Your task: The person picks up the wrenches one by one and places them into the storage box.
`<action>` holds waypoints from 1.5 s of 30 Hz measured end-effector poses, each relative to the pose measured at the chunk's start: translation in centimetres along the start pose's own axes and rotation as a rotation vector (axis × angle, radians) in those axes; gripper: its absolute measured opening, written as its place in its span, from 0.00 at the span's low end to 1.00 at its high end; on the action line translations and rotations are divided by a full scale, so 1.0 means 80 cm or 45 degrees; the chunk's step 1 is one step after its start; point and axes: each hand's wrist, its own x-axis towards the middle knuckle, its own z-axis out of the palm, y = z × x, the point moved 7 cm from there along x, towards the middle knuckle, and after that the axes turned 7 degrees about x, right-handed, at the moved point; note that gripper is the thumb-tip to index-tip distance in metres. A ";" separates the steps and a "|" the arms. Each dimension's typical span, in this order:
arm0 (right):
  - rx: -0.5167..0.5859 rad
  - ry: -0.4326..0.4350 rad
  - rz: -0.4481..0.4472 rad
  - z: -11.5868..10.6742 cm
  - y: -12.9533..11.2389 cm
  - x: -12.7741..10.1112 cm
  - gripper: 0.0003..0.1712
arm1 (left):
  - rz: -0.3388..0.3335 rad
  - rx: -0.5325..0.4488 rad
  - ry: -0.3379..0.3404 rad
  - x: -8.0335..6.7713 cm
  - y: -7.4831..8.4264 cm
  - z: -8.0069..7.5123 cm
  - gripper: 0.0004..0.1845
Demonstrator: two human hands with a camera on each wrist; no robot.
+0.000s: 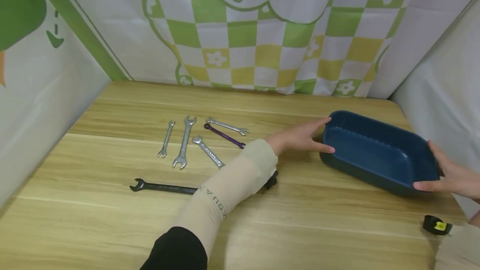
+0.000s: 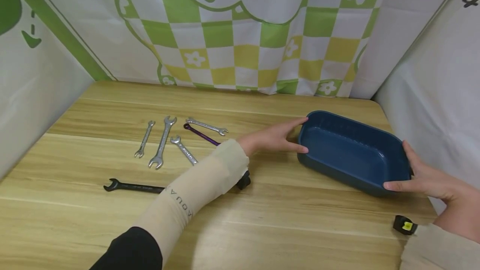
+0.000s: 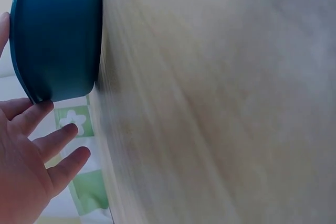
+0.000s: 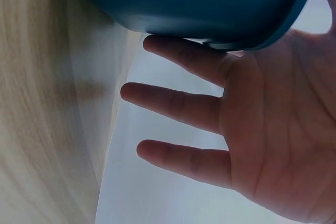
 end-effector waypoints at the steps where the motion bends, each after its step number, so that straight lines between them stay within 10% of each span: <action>1: 0.000 0.001 -0.001 0.000 -0.001 0.000 0.76 | -0.006 0.000 -0.001 -0.001 0.000 0.000 0.52; 27: 0.133 -0.102 -0.255 0.016 -0.061 0.012 0.71 | -0.146 0.073 0.165 -0.042 -0.023 -0.022 0.53; 45: 0.078 -0.166 -0.330 0.028 -0.106 0.029 0.73 | -0.270 0.139 0.121 -0.098 -0.035 -0.035 0.54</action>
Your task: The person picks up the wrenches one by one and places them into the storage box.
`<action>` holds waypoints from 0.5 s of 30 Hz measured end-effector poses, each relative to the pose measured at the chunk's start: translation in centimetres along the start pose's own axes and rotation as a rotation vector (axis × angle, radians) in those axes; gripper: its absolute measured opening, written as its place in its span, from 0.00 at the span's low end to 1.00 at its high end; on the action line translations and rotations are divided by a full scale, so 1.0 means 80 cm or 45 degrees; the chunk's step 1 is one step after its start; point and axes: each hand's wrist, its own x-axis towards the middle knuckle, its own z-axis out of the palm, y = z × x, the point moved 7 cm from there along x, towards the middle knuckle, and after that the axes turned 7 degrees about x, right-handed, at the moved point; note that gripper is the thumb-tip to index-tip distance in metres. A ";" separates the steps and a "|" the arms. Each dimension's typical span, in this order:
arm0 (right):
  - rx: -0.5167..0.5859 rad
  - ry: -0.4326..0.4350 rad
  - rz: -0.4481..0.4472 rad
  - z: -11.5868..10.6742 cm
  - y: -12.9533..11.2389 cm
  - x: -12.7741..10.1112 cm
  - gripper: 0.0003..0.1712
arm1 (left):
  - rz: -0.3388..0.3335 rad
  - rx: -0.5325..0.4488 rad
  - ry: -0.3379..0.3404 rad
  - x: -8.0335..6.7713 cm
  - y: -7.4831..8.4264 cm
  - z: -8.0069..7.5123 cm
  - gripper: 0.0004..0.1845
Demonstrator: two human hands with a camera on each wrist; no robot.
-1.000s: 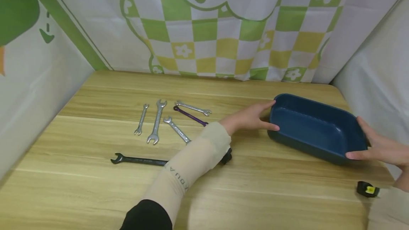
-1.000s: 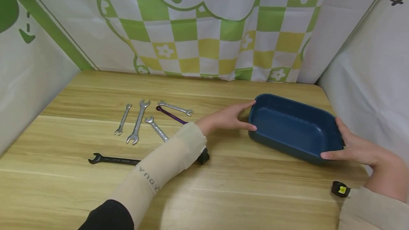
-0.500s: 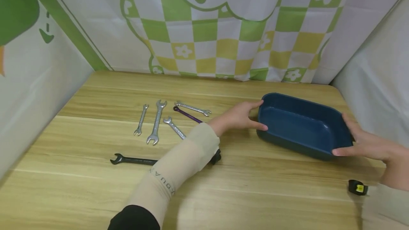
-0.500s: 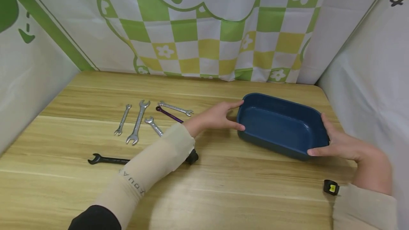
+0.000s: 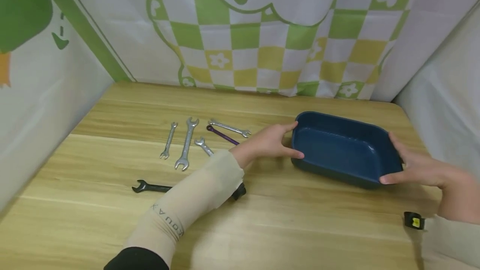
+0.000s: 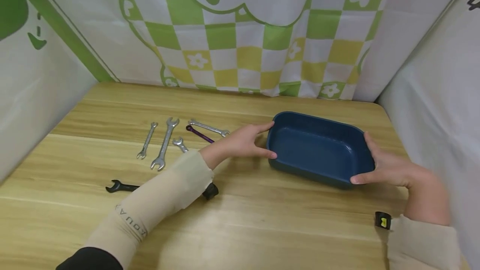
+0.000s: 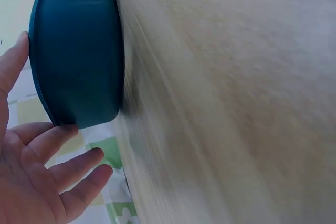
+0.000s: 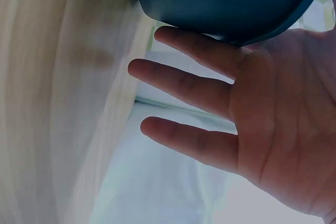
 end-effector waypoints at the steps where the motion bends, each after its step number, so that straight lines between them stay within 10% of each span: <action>1: -0.001 -0.005 -0.001 0.001 -0.002 0.001 0.73 | -0.010 0.010 -0.006 -0.003 -0.001 0.000 0.55; 15: 0.045 -0.050 -0.145 0.020 -0.039 0.028 0.73 | -0.129 0.038 0.066 -0.059 -0.026 -0.010 0.55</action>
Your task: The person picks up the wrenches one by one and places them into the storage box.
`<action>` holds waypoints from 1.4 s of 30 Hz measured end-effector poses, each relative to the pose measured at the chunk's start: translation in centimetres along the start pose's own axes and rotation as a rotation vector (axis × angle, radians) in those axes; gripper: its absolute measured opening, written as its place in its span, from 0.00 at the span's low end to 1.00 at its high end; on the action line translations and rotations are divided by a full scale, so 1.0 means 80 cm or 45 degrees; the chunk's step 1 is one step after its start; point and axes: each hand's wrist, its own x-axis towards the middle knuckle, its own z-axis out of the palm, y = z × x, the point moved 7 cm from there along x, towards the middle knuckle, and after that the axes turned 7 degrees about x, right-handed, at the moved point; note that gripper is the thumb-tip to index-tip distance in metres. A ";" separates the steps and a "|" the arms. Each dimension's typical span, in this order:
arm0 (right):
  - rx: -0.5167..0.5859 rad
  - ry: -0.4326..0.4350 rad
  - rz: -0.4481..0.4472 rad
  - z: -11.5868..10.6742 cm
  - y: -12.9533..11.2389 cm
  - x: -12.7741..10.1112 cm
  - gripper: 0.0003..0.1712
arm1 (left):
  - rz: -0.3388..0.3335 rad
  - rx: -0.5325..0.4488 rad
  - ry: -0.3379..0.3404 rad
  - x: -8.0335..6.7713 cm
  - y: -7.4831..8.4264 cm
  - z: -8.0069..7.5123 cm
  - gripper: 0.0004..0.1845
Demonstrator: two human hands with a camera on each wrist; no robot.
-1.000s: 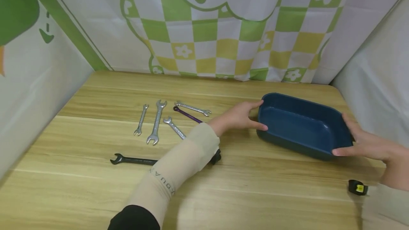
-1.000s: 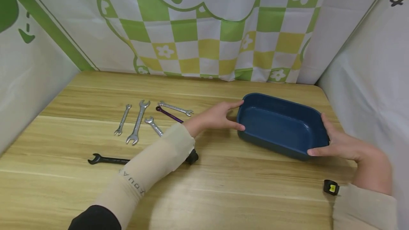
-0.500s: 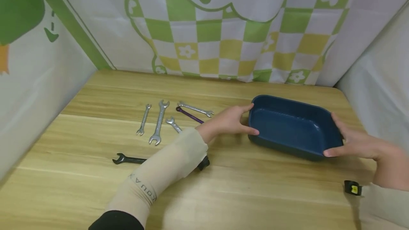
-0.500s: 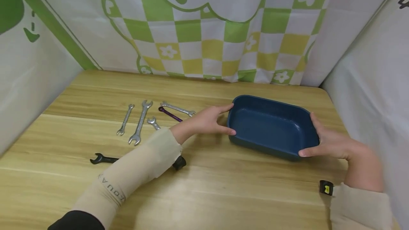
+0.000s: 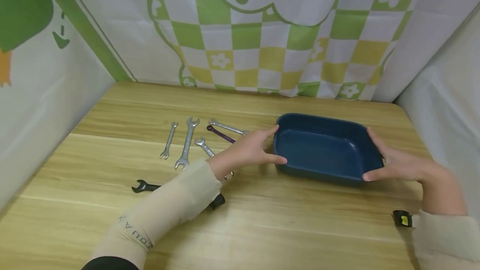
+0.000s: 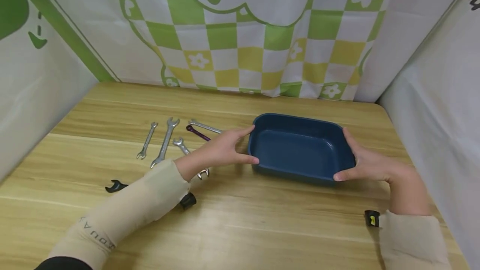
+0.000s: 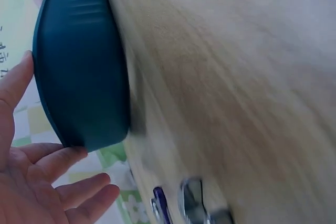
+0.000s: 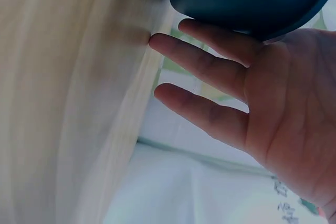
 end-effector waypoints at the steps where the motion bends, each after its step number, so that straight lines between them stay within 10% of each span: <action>1: 0.008 -0.011 -0.009 0.001 -0.004 0.003 0.73 | -0.011 0.003 0.005 -0.004 -0.002 -0.001 0.56; 26: 0.007 -0.073 -0.061 0.042 -0.048 0.037 0.76 | -0.190 0.149 0.048 -0.075 -0.038 -0.012 0.54; 42: -0.007 -0.027 -0.045 0.033 -0.049 0.031 0.76 | -0.035 0.139 -0.039 -0.064 -0.033 -0.026 0.53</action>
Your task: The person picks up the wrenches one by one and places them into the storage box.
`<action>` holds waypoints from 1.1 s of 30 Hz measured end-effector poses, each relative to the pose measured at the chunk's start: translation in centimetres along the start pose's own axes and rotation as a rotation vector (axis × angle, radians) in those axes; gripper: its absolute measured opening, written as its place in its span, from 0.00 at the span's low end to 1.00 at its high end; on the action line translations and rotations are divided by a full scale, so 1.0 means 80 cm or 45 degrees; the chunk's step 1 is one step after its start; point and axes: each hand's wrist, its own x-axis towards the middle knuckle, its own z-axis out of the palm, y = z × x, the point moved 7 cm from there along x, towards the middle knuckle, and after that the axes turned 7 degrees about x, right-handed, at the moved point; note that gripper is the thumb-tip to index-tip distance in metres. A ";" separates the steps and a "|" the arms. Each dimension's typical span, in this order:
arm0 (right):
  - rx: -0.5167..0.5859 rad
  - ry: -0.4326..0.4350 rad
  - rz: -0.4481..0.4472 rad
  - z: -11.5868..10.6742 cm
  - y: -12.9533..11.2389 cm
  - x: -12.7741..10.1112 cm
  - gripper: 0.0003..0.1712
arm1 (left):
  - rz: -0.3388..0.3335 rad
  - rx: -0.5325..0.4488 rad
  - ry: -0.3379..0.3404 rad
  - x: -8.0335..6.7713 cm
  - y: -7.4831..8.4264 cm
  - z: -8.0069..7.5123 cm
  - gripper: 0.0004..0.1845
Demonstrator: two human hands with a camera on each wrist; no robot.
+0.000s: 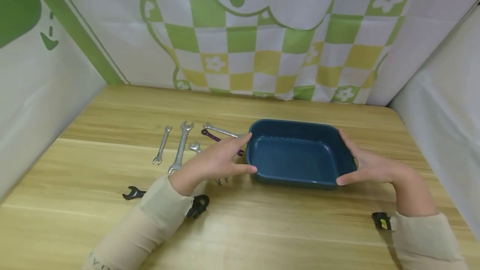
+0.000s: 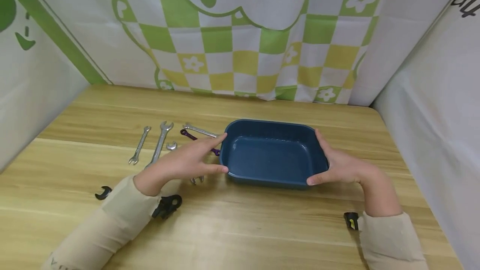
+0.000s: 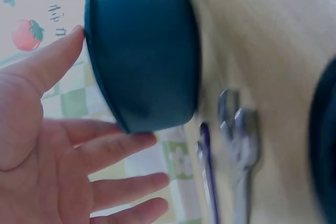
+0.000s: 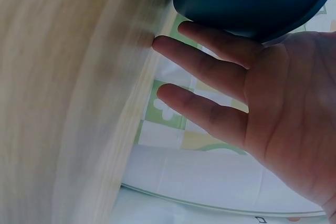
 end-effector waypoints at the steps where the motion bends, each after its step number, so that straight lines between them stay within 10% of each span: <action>1: 0.000 0.001 -0.003 0.000 0.000 0.000 0.76 | 0.016 -0.011 -0.012 -0.001 -0.001 -0.002 0.52; 15: 0.022 0.003 -0.016 0.003 0.000 0.001 0.76 | 0.252 0.110 -0.167 -0.056 -0.021 -0.021 0.30; 33: 0.020 -0.005 0.002 0.002 0.002 0.000 0.75 | 0.264 0.121 -0.097 -0.126 -0.078 -0.026 0.14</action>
